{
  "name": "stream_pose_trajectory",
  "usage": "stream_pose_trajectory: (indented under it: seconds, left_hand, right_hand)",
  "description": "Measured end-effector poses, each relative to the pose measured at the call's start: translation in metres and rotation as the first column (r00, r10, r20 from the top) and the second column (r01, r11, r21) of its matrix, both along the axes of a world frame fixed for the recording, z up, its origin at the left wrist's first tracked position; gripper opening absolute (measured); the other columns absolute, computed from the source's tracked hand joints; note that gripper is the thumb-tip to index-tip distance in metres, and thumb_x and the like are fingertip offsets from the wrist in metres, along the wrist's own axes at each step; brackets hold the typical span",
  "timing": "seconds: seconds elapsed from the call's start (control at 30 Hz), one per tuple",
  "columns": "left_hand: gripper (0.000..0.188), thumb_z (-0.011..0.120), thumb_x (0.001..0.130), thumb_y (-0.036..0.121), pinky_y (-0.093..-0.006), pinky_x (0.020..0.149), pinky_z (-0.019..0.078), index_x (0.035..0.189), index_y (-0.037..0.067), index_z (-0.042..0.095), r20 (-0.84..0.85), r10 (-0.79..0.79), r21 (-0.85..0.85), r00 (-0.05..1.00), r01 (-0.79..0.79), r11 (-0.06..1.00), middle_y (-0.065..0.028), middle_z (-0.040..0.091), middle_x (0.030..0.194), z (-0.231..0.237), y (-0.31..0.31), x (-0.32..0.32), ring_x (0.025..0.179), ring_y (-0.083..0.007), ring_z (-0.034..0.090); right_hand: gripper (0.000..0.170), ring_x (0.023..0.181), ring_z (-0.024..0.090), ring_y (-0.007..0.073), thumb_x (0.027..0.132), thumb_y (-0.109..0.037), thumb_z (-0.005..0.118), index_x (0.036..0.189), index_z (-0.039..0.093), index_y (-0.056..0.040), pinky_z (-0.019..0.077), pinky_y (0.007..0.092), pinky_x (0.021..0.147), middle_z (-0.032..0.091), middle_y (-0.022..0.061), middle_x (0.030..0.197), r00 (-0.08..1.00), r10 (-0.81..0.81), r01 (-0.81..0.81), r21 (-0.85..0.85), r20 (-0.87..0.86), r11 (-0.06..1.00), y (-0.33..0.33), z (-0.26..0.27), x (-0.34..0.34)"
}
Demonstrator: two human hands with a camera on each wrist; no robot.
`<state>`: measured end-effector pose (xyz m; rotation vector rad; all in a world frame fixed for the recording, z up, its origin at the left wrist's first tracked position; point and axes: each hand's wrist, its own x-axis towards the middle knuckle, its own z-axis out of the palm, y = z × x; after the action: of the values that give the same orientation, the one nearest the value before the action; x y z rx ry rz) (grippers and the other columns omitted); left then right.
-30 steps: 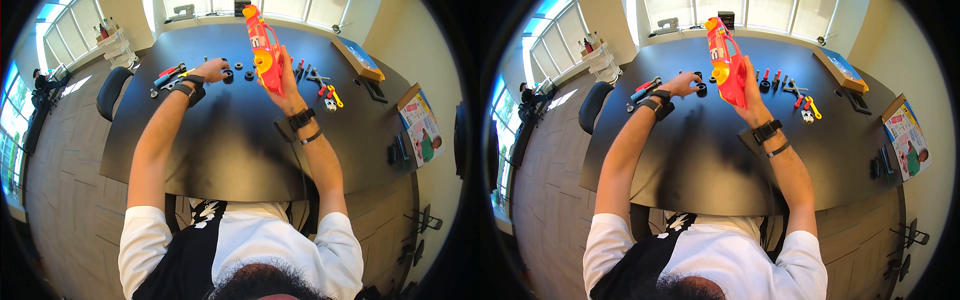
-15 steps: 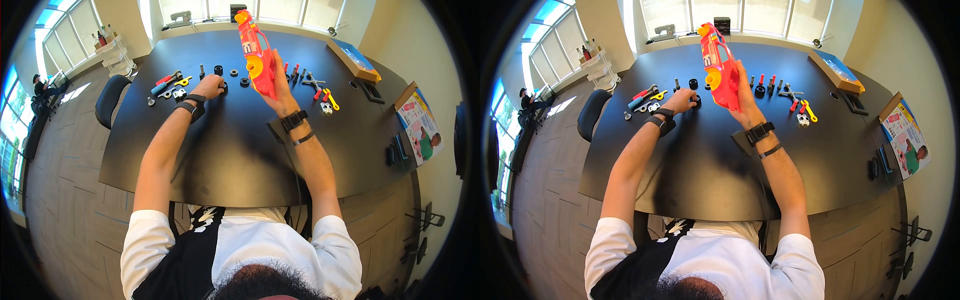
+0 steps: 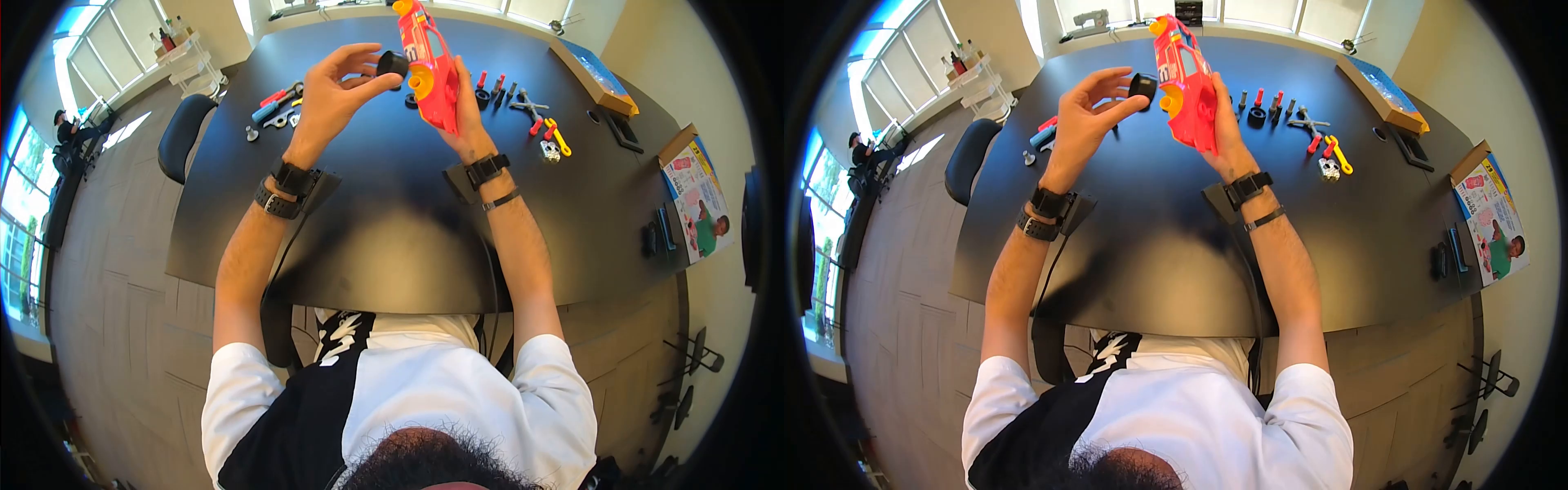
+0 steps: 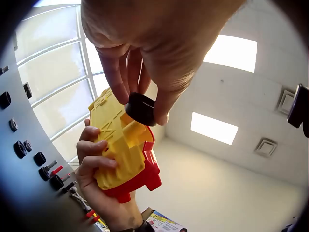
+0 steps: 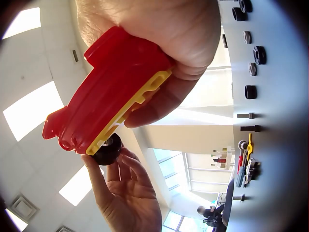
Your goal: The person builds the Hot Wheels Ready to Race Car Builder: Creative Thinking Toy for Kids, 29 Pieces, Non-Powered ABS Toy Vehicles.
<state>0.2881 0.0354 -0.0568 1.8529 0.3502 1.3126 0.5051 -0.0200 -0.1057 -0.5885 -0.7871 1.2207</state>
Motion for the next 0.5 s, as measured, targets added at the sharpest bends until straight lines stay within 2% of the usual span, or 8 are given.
stream_pose_trajectory:
  seconds: [0.07,0.1,0.23,0.3,0.33,0.4,0.43,0.5]
  left_hand:
    - [0.046,0.089,0.086,0.013,-0.0261,0.083,0.0600,0.127,0.002,0.072,-0.119,-0.031,0.056,0.992,0.038,0.998,-0.0071,0.075,0.113,0.005,-0.011,0.002,0.102,-0.0109,0.071]
    - [0.046,0.090,0.085,0.012,-0.0259,0.082,0.0619,0.127,0.003,0.073,-0.105,-0.017,0.182,0.994,0.036,0.983,-0.0064,0.074,0.114,-0.003,-0.003,0.009,0.101,-0.0116,0.071]
    - [0.047,0.090,0.084,0.012,-0.0268,0.087,0.0626,0.127,0.005,0.074,-0.164,0.047,0.252,0.985,-0.004,0.968,-0.0061,0.072,0.115,-0.001,-0.015,0.014,0.101,-0.0120,0.070]
    - [0.050,0.092,0.082,0.016,-0.0306,0.087,0.0625,0.127,0.005,0.075,-0.110,0.049,0.240,0.993,-0.021,0.971,-0.0069,0.070,0.117,-0.002,-0.020,0.017,0.102,-0.0148,0.069]
    - [0.050,0.092,0.082,0.016,-0.0306,0.087,0.0625,0.127,0.005,0.075,-0.111,0.049,0.239,0.993,-0.021,0.971,-0.0069,0.070,0.117,-0.003,-0.025,0.018,0.102,-0.0148,0.069]
    - [0.034,0.090,0.084,0.019,-0.0331,0.084,0.0609,0.111,0.002,0.079,-0.018,0.208,0.442,0.978,-0.178,0.879,-0.0084,0.069,0.117,-0.006,-0.034,0.021,0.102,-0.0156,0.068]
    - [0.034,0.090,0.084,0.019,-0.0331,0.084,0.0609,0.111,0.002,0.079,-0.018,0.207,0.443,0.978,-0.177,0.879,-0.0084,0.069,0.117,-0.007,-0.032,0.018,0.102,-0.0156,0.068]
    - [0.023,0.088,0.086,0.019,-0.0338,0.080,0.0582,0.091,-0.001,0.078,0.011,0.307,0.638,0.952,-0.243,0.731,-0.0086,0.069,0.111,-0.008,-0.024,0.004,0.096,-0.0161,0.068]
  right_hand:
    - [0.062,0.101,0.071,0.0152,0.107,-0.063,0.048,0.140,0.058,-0.0120,0.0594,0.0287,0.079,0.072,0.0038,0.119,1.000,-0.015,0.015,0.012,-0.003,1.000,-0.001,0.003,-0.003]
    - [0.063,0.104,0.070,0.0151,0.106,-0.064,0.048,0.141,0.057,-0.0114,0.0596,0.0294,0.082,0.071,0.0038,0.123,1.000,-0.003,0.003,0.014,0.018,1.000,-0.003,0.004,-0.003]
    - [0.065,0.107,0.070,0.0152,0.106,-0.064,0.049,0.141,0.057,-0.0108,0.0603,0.0310,0.084,0.070,0.0045,0.126,0.999,0.004,-0.007,0.069,0.037,0.998,-0.003,0.009,-0.003]
    - [0.067,0.118,0.069,0.0176,0.108,-0.064,0.041,0.146,0.053,-0.0099,0.0606,0.0346,0.092,0.068,0.0082,0.134,0.998,0.011,-0.015,0.067,0.059,0.998,-0.001,0.006,0.002]
    - [0.067,0.118,0.069,0.0176,0.108,-0.064,0.041,0.146,0.053,-0.0099,0.0606,0.0346,0.092,0.068,0.0082,0.134,0.998,0.011,-0.015,0.067,0.059,0.998,-0.002,0.008,0.001]
    - [0.065,0.118,0.069,0.0176,0.108,-0.063,0.043,0.145,0.054,-0.0110,0.0604,0.0351,0.093,0.068,0.0075,0.134,0.998,-0.055,0.052,0.057,0.040,0.997,-0.006,0.014,-0.002]
    - [0.065,0.118,0.069,0.0176,0.108,-0.063,0.043,0.145,0.054,-0.0110,0.0604,0.0351,0.093,0.068,0.0075,0.134,0.998,-0.056,0.054,0.057,0.040,0.997,-0.004,0.012,0.000]
    - [0.062,0.114,0.069,0.0160,0.108,-0.062,0.044,0.145,0.054,-0.0130,0.0599,0.0342,0.090,0.068,0.0058,0.132,0.995,-0.100,0.099,0.090,0.004,0.991,0.003,0.005,0.007]
